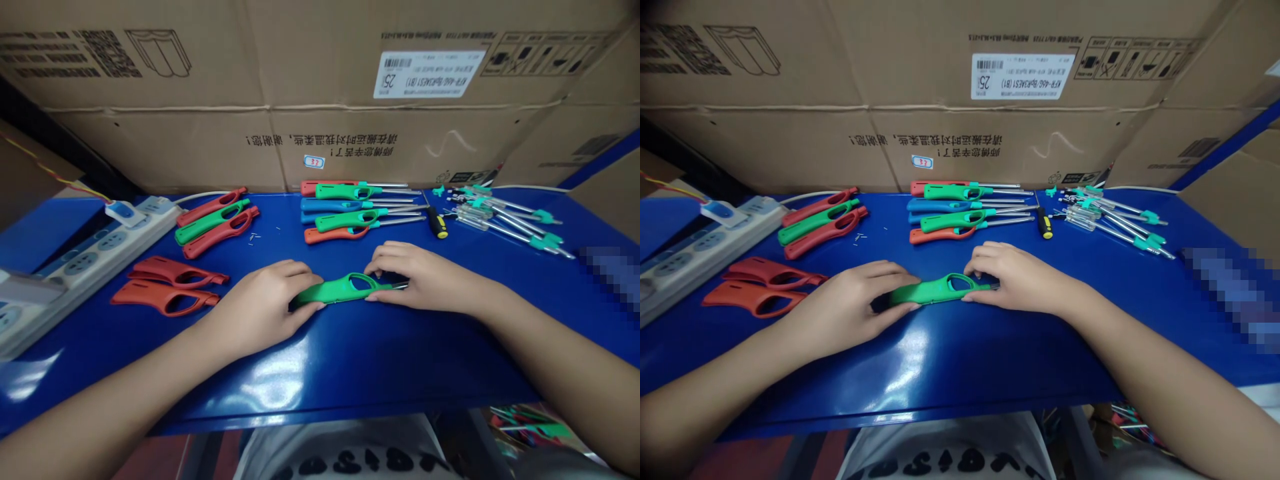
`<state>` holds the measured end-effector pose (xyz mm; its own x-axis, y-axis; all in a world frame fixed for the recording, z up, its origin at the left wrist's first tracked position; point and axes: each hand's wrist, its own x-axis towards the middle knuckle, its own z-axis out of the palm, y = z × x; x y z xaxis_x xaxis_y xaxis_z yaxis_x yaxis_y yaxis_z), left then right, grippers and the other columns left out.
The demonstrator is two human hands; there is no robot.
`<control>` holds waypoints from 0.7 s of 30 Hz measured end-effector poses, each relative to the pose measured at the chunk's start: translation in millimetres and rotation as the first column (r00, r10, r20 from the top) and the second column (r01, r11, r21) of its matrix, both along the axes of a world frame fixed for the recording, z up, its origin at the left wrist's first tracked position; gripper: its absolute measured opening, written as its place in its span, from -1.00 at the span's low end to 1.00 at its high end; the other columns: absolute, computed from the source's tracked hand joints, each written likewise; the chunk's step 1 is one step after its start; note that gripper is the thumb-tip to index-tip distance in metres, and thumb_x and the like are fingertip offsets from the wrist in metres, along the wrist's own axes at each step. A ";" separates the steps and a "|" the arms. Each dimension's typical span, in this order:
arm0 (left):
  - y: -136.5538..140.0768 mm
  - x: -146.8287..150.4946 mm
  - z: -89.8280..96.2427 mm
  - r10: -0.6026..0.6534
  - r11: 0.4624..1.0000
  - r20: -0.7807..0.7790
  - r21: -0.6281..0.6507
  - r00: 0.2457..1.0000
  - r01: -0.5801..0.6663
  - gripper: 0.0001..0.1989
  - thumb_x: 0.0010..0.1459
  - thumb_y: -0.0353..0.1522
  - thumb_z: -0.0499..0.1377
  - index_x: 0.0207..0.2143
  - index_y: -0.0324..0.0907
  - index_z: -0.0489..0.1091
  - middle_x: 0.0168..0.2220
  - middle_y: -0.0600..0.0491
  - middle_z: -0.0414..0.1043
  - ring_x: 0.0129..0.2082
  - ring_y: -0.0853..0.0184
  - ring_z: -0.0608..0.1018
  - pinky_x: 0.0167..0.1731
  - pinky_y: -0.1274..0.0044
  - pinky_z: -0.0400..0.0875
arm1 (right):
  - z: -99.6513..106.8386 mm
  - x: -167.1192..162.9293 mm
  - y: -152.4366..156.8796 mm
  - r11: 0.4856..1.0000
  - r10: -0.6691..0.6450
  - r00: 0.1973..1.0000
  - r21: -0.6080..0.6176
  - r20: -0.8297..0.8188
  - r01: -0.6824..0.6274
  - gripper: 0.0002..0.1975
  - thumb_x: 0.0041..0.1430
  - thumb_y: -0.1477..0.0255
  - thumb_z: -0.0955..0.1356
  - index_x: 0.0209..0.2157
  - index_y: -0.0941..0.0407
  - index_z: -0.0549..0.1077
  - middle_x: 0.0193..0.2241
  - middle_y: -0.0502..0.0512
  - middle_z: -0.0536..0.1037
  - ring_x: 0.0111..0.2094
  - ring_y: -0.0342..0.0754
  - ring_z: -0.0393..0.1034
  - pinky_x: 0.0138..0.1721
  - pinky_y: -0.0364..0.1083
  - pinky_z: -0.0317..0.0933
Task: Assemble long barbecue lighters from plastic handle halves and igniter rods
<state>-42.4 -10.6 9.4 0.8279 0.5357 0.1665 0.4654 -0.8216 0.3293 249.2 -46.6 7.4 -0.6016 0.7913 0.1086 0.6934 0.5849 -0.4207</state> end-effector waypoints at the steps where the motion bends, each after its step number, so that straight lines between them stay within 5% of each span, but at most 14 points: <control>1: -0.1 0.0 0.6 0.003 1.000 -0.020 -0.003 1.000 -0.003 -0.74 0.29 -0.28 0.22 -0.02 -0.19 0.51 -0.16 -0.03 0.54 -0.12 0.17 0.58 -0.09 0.32 0.54 | 0.4 0.5 -0.4 1.000 0.003 1.000 0.023 0.021 -0.003 -0.67 0.26 0.16 0.41 -0.16 0.15 0.51 -0.23 0.15 0.52 -0.20 0.02 0.37 -0.12 0.00 0.19; 8: -1.6 0.7 2.7 0.054 0.998 -0.083 -0.016 0.995 -0.056 -0.73 0.28 -0.26 0.24 -0.01 -0.15 0.52 -0.12 0.00 0.55 -0.09 0.16 0.57 -0.08 0.31 0.54 | 7.3 1.5 -4.6 0.991 0.032 0.985 0.124 0.169 -0.054 -0.70 0.30 0.19 0.37 -0.37 0.14 0.49 -0.39 0.07 0.49 -0.27 -0.01 0.35 -0.20 -0.04 0.10; 21: -1.9 0.8 2.5 0.106 0.994 -0.110 -0.013 0.988 -0.108 -0.74 0.24 -0.25 0.28 -0.04 -0.08 0.54 -0.09 0.03 0.55 -0.08 0.15 0.58 -0.13 0.34 0.55 | 6.2 -0.6 -5.7 0.988 0.037 0.978 0.139 0.204 -0.067 -0.69 0.32 0.20 0.35 -0.39 0.14 0.46 -0.41 0.06 0.47 -0.31 -0.03 0.32 -0.23 -0.08 0.05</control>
<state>-41.7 -12.6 12.0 0.7785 0.6241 0.0673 0.5840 -0.7594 0.2867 248.5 -52.3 13.6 -0.6627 0.7431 0.0927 0.7218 0.6668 -0.1853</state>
